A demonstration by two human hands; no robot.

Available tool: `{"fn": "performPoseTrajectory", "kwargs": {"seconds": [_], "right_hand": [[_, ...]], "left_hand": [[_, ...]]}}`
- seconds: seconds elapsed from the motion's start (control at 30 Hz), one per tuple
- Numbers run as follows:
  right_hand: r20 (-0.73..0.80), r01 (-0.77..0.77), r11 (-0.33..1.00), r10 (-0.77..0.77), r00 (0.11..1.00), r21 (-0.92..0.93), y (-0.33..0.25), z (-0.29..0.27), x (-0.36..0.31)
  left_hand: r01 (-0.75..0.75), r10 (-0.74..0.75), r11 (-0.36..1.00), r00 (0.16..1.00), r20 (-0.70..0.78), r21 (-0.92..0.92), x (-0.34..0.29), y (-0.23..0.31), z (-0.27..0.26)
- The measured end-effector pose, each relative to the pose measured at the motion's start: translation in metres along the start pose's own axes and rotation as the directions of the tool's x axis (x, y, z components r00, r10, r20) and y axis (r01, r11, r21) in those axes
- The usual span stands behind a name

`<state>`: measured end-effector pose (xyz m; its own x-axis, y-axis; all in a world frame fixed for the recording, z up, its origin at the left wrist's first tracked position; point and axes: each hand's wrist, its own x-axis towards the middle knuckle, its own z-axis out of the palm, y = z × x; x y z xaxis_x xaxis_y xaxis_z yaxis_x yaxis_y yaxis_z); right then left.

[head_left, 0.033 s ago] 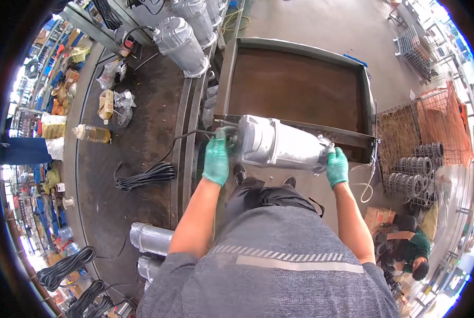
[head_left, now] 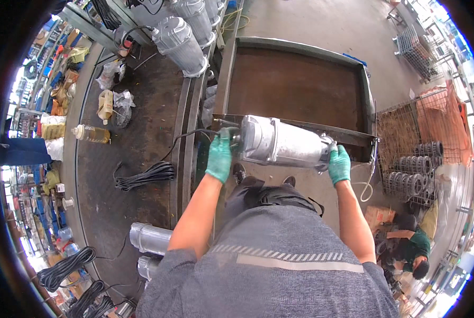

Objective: The person, wearing green gloves, places a silver metal pump housing into a tank of water to check for leaks, rotates it while submerged, removes it, and then retrieves a bundle of black wires from a nearby table.

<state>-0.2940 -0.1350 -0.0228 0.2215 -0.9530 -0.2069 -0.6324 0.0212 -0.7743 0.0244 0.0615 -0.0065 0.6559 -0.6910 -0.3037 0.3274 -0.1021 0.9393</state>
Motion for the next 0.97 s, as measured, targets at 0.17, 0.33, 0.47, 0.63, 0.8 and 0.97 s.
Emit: {"fn": "performPoseTrajectory", "kwargs": {"seconds": [0.17,0.33,0.47,0.63,0.8,0.97], "right_hand": [[-0.121,0.085,0.971,-0.114,0.986,-0.223,0.027,-0.007,0.031],[-0.103,0.106,0.941,-0.147,0.984,-0.323,0.022,0.0,0.043],[-0.12,0.072,0.943,-0.116,0.986,-0.324,0.026,0.001,0.043],[-0.104,0.0,0.994,-0.012,0.995,-0.112,0.028,-0.001,0.039],[0.029,-0.148,0.931,0.147,0.989,0.333,0.057,-0.022,0.048],[-0.25,-0.236,0.962,0.197,0.948,-0.137,0.127,-0.069,0.029]], "left_hand": [[0.244,-0.24,0.914,0.969,-0.052,0.323,0.048,-0.074,0.003],[0.098,-0.085,0.762,0.995,-0.051,0.64,0.065,-0.118,-0.003],[0.14,-0.267,0.49,0.964,-0.005,0.86,0.071,-0.089,0.003],[0.031,-0.209,0.352,0.977,0.047,0.935,0.055,-0.049,-0.004],[-0.2,0.086,0.659,0.978,0.191,0.726,0.018,-0.014,0.037],[-0.287,0.103,0.582,0.954,0.282,0.761,0.017,-0.016,0.055]]}}
